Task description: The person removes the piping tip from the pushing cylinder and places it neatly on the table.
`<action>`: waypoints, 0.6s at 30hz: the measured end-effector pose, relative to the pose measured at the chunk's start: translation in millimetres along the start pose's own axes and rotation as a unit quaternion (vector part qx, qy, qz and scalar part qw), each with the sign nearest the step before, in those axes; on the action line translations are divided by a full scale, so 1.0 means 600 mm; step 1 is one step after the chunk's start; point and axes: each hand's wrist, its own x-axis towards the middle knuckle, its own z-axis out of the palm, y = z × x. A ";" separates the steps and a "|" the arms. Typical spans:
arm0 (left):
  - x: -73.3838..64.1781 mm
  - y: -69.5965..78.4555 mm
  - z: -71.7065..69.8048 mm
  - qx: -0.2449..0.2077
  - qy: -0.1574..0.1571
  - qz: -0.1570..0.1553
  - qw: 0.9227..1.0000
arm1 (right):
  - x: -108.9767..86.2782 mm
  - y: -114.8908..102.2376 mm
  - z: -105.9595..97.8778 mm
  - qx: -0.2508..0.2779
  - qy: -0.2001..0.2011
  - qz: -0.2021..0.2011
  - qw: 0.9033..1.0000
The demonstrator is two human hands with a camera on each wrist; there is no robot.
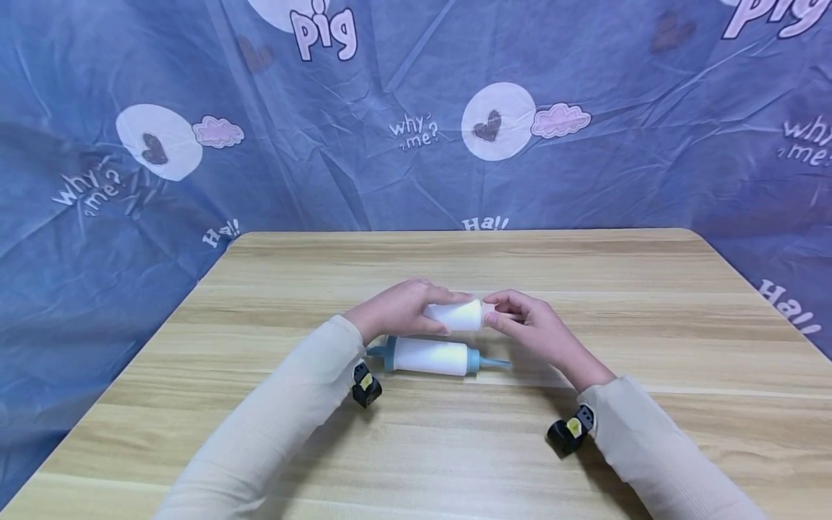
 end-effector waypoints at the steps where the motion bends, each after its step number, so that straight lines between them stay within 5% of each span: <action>1: 0.000 0.000 0.000 0.000 -0.001 -0.001 1.000 | 0.000 0.000 0.000 0.001 0.001 -0.001 1.000; 18: -0.004 -0.001 0.000 -0.006 -0.004 -0.008 1.000 | 0.002 0.002 0.004 -0.012 0.001 -0.021 1.000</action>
